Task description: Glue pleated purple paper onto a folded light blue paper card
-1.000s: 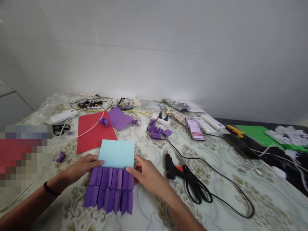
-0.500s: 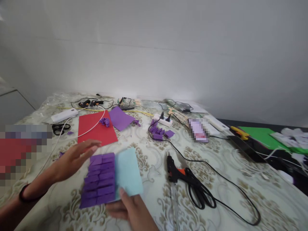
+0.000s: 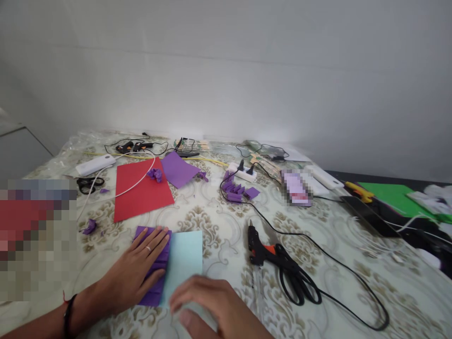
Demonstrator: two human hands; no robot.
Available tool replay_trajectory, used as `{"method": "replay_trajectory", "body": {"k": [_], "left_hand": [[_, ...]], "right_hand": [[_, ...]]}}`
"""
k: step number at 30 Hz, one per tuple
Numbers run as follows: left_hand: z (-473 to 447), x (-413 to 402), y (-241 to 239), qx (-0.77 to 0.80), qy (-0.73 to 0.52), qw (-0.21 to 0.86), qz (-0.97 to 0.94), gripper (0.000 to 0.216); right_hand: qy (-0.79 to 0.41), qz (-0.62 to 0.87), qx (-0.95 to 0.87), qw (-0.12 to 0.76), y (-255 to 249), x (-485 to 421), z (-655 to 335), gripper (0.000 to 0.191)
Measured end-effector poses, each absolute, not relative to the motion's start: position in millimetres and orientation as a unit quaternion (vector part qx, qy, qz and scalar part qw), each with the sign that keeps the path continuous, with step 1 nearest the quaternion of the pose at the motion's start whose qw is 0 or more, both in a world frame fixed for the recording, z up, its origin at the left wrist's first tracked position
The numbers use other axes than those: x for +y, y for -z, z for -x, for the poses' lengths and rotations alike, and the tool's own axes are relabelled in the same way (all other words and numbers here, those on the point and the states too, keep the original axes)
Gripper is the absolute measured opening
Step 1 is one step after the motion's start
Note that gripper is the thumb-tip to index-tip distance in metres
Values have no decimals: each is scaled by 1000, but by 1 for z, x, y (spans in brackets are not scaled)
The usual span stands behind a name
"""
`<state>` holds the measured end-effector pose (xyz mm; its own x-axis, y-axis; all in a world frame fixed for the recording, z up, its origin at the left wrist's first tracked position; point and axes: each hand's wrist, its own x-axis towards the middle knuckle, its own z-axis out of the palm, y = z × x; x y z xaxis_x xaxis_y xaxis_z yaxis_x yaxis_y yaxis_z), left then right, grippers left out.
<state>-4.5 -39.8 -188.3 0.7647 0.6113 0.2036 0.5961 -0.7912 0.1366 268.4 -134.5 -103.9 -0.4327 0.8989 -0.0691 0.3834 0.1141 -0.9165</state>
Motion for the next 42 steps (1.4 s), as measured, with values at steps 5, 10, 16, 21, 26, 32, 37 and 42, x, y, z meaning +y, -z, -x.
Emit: {"method": "replay_trajectory", "body": {"k": [5,10,16,21,26,32,37,42], "left_hand": [[6,-42,192,318,-120,22,-940,79],[5,-41,193,323,-128,31,-937,77],[4,-39,191,318,-108,32,-942,58],[4,-39,193,319,-103,21,-942,58],[4,-39,192,323,-108,24,-940,56],[4,-39,190,319,-107,12,-942,54],[4,-39,195,319,-117,-8,-941,56],[5,-37,197,318,-114,-10,-941,54]], "right_hand": [[-333,483,-797,144,133,-116,-252,29],[-275,481,-824,120,140,-115,-249,25],[-237,477,-838,119,143,-116,-231,32],[-210,469,-850,117,150,-124,-219,39],[-198,473,-850,119,160,-137,-212,41],[-176,475,-850,143,172,-150,-208,48],[-135,463,-862,158,185,-156,-209,53],[-95,460,-860,197,198,-158,-207,54]]}}
